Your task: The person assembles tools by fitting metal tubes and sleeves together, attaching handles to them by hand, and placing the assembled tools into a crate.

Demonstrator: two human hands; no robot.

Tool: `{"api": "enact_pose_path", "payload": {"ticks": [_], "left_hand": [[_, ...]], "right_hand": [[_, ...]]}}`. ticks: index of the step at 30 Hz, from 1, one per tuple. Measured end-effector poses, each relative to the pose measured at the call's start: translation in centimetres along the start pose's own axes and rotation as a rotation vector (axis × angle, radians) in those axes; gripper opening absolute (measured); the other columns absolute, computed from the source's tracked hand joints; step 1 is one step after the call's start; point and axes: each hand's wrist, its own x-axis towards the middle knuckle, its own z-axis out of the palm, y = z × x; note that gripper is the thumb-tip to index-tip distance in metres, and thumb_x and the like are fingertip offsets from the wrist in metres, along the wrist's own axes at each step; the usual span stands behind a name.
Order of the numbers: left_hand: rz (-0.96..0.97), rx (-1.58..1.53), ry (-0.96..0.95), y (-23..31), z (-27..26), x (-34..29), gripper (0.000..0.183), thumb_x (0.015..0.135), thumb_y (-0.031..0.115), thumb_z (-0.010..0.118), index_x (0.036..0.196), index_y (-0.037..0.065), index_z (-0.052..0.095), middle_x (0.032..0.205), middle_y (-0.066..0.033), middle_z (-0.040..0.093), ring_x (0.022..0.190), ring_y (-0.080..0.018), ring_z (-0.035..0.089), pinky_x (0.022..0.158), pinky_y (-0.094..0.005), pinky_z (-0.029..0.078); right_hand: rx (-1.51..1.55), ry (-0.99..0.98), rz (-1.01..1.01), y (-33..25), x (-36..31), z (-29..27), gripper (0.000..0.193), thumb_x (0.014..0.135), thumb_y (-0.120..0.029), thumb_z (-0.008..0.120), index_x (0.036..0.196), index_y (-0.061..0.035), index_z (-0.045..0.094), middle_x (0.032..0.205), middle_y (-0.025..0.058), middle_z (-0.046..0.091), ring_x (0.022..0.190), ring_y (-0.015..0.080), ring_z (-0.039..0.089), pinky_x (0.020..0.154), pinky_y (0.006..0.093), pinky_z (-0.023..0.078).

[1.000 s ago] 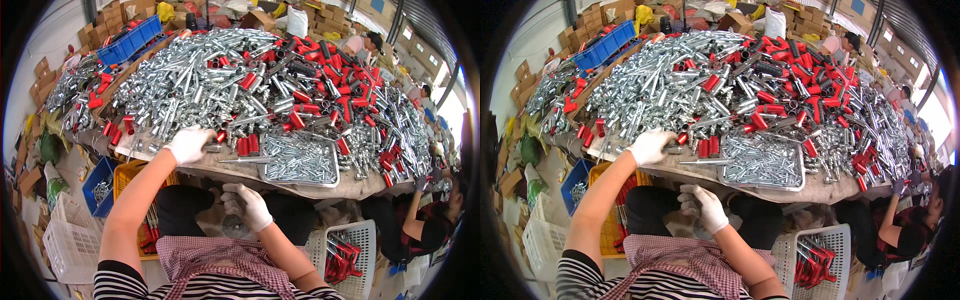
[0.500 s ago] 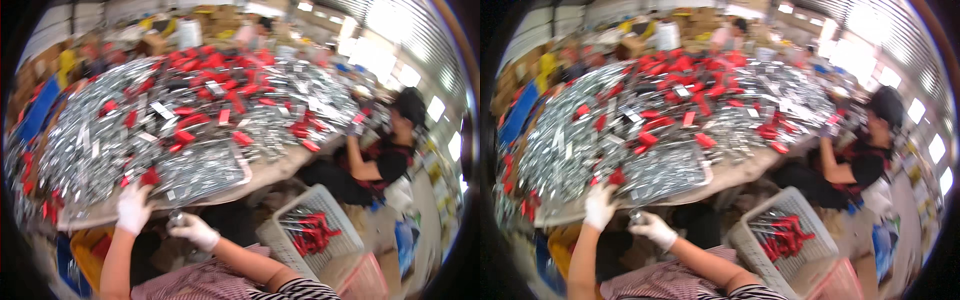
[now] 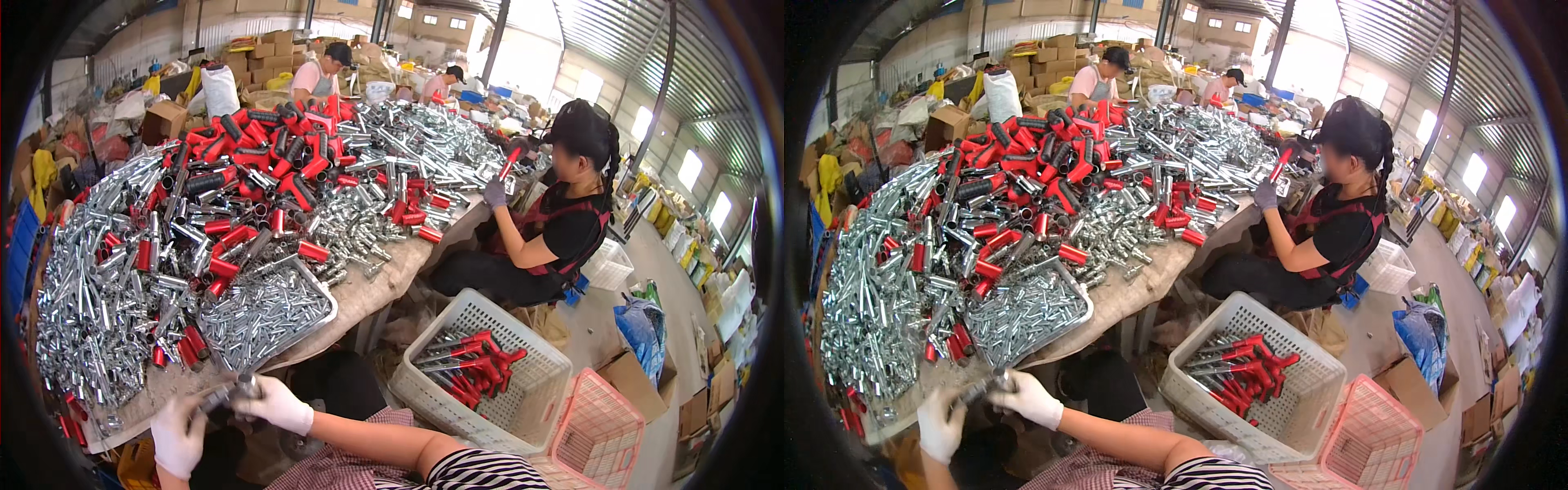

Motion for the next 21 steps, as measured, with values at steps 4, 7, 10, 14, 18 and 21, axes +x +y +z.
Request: {"api": "enact_pose_path", "payload": {"ticks": [4, 7, 10, 14, 18, 21], "left_hand": [[-0.083, -0.019, -0.313, 1.5, -3.3, -2.1, 0.021, 0.072, 0.008, 0.070, 0.092, 0.001, 0.069, 0.081, -0.0153, 0.066, 0.072, -0.0306, 0.065, 0.067, -0.0383, 0.051], [-0.374, -0.219, -0.251, 2.1, -4.5, -3.5, 0.016, 0.080, 0.012, 0.064, 0.089, -0.001, 0.068, 0.079, -0.0119, 0.067, 0.064, -0.0203, 0.064, 0.060, -0.0323, 0.050], [-0.606, -0.984, 0.046, 0.1, -4.6, -6.7, 0.048, 0.088, 0.012, 0.067, 0.131, -0.004, 0.055, 0.106, -0.0107, 0.066, 0.071, -0.0097, 0.058, 0.060, -0.0213, 0.046], [-0.605, -0.897, 0.232, 2.8, -1.0, -7.5, 0.045, 0.097, 0.039, 0.059, 0.113, -0.003, 0.061, 0.102, -0.0096, 0.064, 0.073, -0.0150, 0.057, 0.062, -0.0258, 0.046], [-0.635, -0.850, 0.277, 4.3, -1.3, -7.9, 0.043, 0.099, 0.039, 0.055, 0.109, -0.002, 0.063, 0.099, -0.0096, 0.065, 0.073, -0.0157, 0.057, 0.063, -0.0262, 0.046], [-0.593, -0.786, 0.334, 5.4, -1.2, -7.7, 0.040, 0.100, 0.036, 0.053, 0.108, -0.002, 0.063, 0.097, -0.0098, 0.066, 0.073, -0.0167, 0.058, 0.065, -0.0279, 0.047]], "right_hand": [[-0.520, -0.257, -0.155, 0.0, -1.4, 0.5, 0.039, 0.077, -0.011, 0.076, 0.114, -0.0027, 0.066, 0.097, 0.0080, 0.071, 0.085, 0.0161, 0.066, 0.082, 0.0315, 0.053], [-0.494, -0.298, -0.104, -0.1, -2.2, 1.4, 0.038, 0.076, -0.012, 0.077, 0.110, -0.0013, 0.066, 0.096, 0.0103, 0.070, 0.087, 0.0188, 0.066, 0.083, 0.0318, 0.052], [-0.376, -0.288, -0.071, 1.2, -3.3, 2.3, 0.036, 0.078, -0.010, 0.077, 0.111, -0.0011, 0.066, 0.093, 0.0063, 0.069, 0.086, 0.0138, 0.063, 0.084, 0.0290, 0.050], [0.008, -0.206, 0.052, 2.9, -4.0, 4.3, 0.029, 0.083, -0.005, 0.072, 0.111, -0.0008, 0.065, 0.091, 0.0028, 0.068, 0.082, 0.0098, 0.062, 0.078, 0.0256, 0.051], [0.154, -0.312, 0.179, 2.4, -4.2, 4.5, 0.029, 0.086, -0.003, 0.067, 0.114, 0.0023, 0.062, 0.086, 0.0055, 0.068, 0.069, 0.0099, 0.063, 0.067, 0.0268, 0.054], [0.030, -0.312, 0.097, 3.2, -4.0, 4.2, 0.028, 0.086, -0.003, 0.067, 0.114, 0.0016, 0.063, 0.088, 0.0056, 0.068, 0.074, 0.0105, 0.064, 0.072, 0.0272, 0.054]]}}
